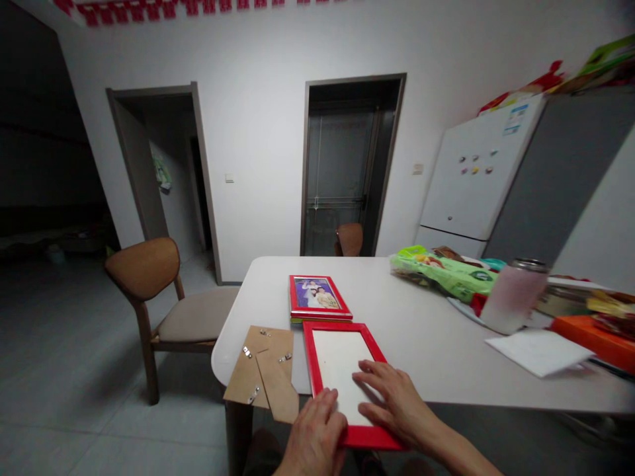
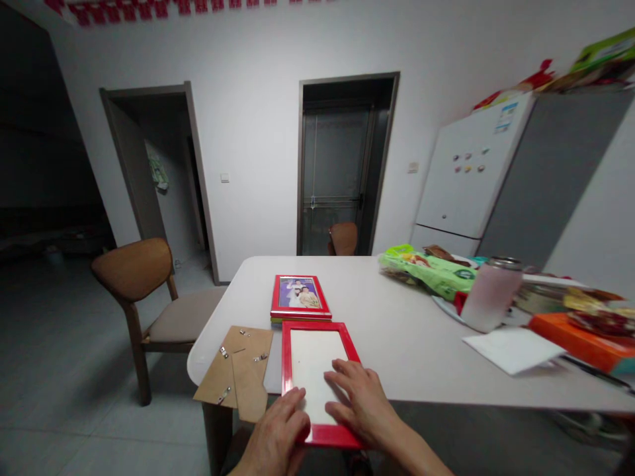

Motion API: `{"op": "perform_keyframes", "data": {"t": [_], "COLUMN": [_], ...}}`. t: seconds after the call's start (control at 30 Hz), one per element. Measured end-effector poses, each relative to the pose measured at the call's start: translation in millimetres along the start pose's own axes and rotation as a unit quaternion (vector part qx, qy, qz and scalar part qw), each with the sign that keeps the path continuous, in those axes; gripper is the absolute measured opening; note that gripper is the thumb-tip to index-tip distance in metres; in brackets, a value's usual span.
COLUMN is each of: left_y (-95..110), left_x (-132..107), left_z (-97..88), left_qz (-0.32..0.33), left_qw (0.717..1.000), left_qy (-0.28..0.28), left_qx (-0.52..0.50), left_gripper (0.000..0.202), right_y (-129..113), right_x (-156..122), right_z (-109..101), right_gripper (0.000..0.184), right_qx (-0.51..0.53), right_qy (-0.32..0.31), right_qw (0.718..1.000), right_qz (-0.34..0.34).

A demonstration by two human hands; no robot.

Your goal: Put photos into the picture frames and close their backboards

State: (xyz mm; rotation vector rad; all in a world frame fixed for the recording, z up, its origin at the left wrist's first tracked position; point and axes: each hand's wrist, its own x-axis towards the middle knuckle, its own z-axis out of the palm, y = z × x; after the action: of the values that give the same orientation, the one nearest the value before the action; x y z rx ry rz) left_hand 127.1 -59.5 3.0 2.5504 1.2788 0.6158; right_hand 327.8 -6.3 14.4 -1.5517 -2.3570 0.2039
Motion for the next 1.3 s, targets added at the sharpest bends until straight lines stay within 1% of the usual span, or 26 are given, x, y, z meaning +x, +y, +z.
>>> {"op": "perform_keyframes", "data": {"t": [0.1,0.17,0.2,0.27,0.3,0.37,0.43,0.5,0.6,0.67,0.73,0.83,0.9,0.93,1.0,1.1,1.2,1.3], "left_y": [3.0,0.1,-4.7,-21.6,-33.0,-58.2,-80.3,-94.5,-100.0,-96.5,-89.5,-71.2,-53.1,-42.9,-22.1,2.7,13.7,13.2], "left_x": [-1.7,-7.1,-11.2,-21.6,-27.2,-37.6,-44.5,-46.8,-43.7,-40.5,-38.0,-33.9,-28.2,-24.0,-12.8,6.4,21.4,28.4], "left_z": [-10.2,-23.6,-30.9,-44.1,-49.2,-55.3,-57.0,-56.5,-56.2,-57.8,-60.2,-62.5,-61.7,-60.3,-55.4,-43.1,-28.2,-16.6], "left_qz": [-0.017,-0.036,-0.051,-0.097,-0.133,-0.214,-0.268,-0.289,-0.286,-0.276,-0.253,-0.191,-0.150,-0.136,-0.123,-0.113,-0.108,-0.115], "left_qw": [1.000,0.999,0.998,0.994,0.989,0.971,0.952,0.942,0.942,0.946,0.954,0.968,0.977,0.981,0.988,0.993,0.994,0.993], "left_qy": [-0.020,-0.034,-0.037,-0.032,-0.026,-0.019,-0.009,-0.002,-0.001,0.007,0.031,0.082,0.095,0.087,0.053,0.005,-0.006,-0.008], "left_qx": [-0.008,-0.002,0.007,0.036,0.057,0.106,0.147,0.169,0.175,0.168,0.158,0.139,0.119,0.104,0.073,0.030,-0.002,-0.017], "left_gripper": [0.041,0.051,0.057,0.066,0.068,0.069,0.066,0.061,0.055,0.052,0.050,0.048,0.048,0.049,0.050,0.052,0.052,0.051], "right_y": [-6.1,-17.7,-26.5,-49.5,-63.1,-91.9,-118.6,-139.0,-152.8,-151.3,-143.7,-124.4,-106.9,-96.8,-74.9,-43.6,-22.0,-10.7], "right_x": [3.1,5.2,6.7,10.7,13.3,19.9,27.9,36.6,48.7,52.9,51.3,36.8,21.3,13.0,-3.0,-21.1,-28.5,-26.9], "right_z": [0.5,-2.5,-4.7,-8.7,-9.7,-7.5,1.1,14.8,34.4,39.2,34.2,11.9,-6.2,-14.6,-28.4,-41.3,-45.6,-41.2], "right_gripper": [0.041,0.041,0.042,0.041,0.039,0.036,0.036,0.042,0.051,0.053,0.054,0.053,0.049,0.047,0.044,0.043,0.043,0.044], "right_qx": [-0.002,0.013,0.024,0.047,0.057,0.068,0.066,0.053,0.046,0.071,0.115,0.177,0.205,0.213,0.218,0.197,0.173,0.155], "right_qy": [0.008,0.012,0.013,0.010,0.007,0.002,-0.002,-0.004,0.011,0.021,0.025,0.028,0.018,0.010,-0.007,-0.025,-0.033,-0.028], "right_qw": [1.000,1.000,1.000,0.998,0.997,0.995,0.994,0.995,0.997,0.996,0.992,0.982,0.976,0.975,0.975,0.980,0.984,0.987], "right_qz": [-0.006,-0.007,-0.012,-0.037,-0.051,-0.078,-0.089,-0.082,-0.059,-0.047,-0.044,-0.062,-0.069,-0.065,-0.049,-0.017,0.005,0.017]}}
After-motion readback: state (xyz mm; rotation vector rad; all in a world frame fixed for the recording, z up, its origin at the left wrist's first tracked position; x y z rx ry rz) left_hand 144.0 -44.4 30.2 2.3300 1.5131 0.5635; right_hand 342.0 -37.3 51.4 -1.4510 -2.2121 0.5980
